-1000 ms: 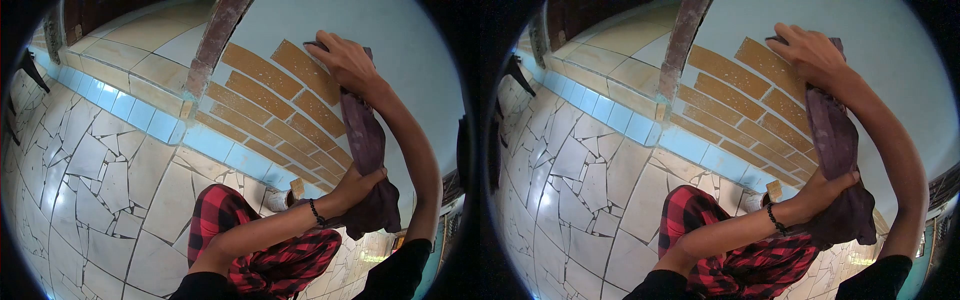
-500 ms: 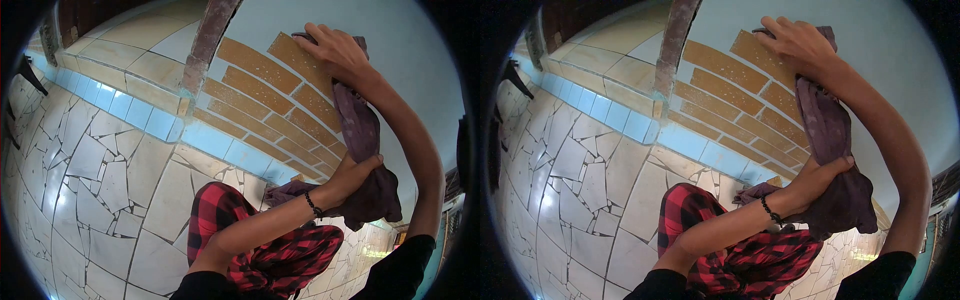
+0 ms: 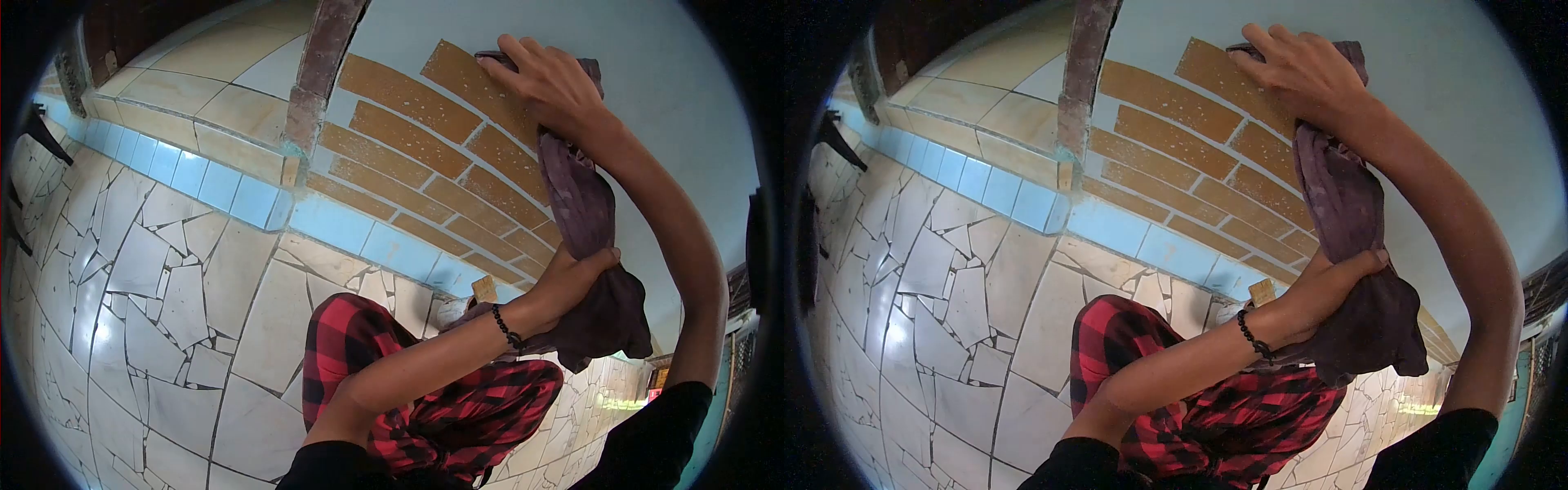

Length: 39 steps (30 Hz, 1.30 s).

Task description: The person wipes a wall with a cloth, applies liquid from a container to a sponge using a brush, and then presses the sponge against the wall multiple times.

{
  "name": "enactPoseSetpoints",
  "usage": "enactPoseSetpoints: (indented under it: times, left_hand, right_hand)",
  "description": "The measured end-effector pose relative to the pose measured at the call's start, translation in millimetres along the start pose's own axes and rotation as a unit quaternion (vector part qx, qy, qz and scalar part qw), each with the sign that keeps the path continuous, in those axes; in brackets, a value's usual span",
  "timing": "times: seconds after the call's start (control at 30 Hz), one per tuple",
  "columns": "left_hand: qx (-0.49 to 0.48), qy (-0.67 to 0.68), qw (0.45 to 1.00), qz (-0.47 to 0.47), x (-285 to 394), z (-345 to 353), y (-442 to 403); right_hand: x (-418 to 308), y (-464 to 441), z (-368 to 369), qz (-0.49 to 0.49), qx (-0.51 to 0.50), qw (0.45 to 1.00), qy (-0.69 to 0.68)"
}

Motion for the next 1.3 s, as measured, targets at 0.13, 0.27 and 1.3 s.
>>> enactPoseSetpoints:
  times: [0.13,0.27,1.3]
  left_hand:
    - [0.017,-0.009,1.000,0.003,0,1,1]
    - [0.022,-0.013,1.000,-0.008,-3,0,1]
    - [0.046,0.036,0.997,-0.049,-2,3,2]
  right_hand:
    - [1,4,0,0.007,-0.001,1.000,-0.011]
    - [1,9,-1,0.009,0.001,1.000,-0.015]
    - [5,55,4,0.042,-0.026,0.998,-0.024]
Point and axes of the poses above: each hand's wrist, its own y-axis away from the middle knuckle, its own z-axis out of the palm, x = y × z, the point moved 4 cm from there along -y, towards the middle knuckle, and after that the axes turned 3 degrees about y, right-handed, at the moved point
